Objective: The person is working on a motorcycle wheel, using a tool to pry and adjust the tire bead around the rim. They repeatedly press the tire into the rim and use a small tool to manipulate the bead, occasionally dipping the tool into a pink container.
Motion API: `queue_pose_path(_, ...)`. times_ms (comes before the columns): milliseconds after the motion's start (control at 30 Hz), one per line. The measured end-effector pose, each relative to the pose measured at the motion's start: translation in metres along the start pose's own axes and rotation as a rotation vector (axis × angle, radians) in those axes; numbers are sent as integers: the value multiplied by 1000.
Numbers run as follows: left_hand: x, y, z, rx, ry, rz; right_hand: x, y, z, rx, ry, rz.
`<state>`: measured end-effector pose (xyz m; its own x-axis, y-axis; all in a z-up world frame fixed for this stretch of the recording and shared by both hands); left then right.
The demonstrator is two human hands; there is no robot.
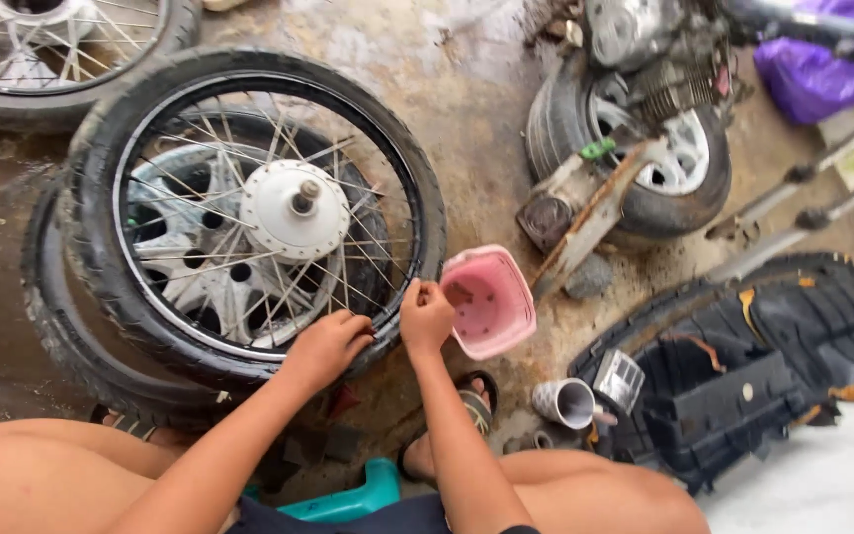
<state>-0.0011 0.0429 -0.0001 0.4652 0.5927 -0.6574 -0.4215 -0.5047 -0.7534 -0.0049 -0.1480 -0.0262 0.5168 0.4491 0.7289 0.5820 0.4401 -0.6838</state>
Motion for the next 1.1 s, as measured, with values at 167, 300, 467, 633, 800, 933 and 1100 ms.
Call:
queue_pose_path(167,15,13,-5,23,-5,33,-1,19,30,-293,-243,-41)
queue_pose_path(300,4,-10,-6,48,-64,196,-14,18,47,-51,428,-251)
queue_pose_path(467,-20,-34,-4,-48,-84,313,28,-13,63,231,714,-306)
queue_pose_path(633,-21,-39,-20,-41,-39,249,17,-9,32,279,705,-265)
queue_pose_path(800,14,12,-25,31,-61,42,42,-11,-19,343,507,-101)
queue_pose_path(933,1,23,-31,79,-62,129,35,-2,-58,325,444,1)
queue_pose_path(1100,-7,20,-28,52,-85,76,39,-8,-37,275,490,-105)
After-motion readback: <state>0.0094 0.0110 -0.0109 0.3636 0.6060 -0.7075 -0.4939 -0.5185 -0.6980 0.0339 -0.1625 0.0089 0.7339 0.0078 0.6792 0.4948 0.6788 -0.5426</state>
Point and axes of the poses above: each hand's wrist, its own z-axis away from the middle knuckle, its own y-axis out of the palm, x = y × z, the point moved 2 cm from there along -z, towards the middle knuckle, and after that the axes turned 2 degrees about y, right-handed, at the moved point
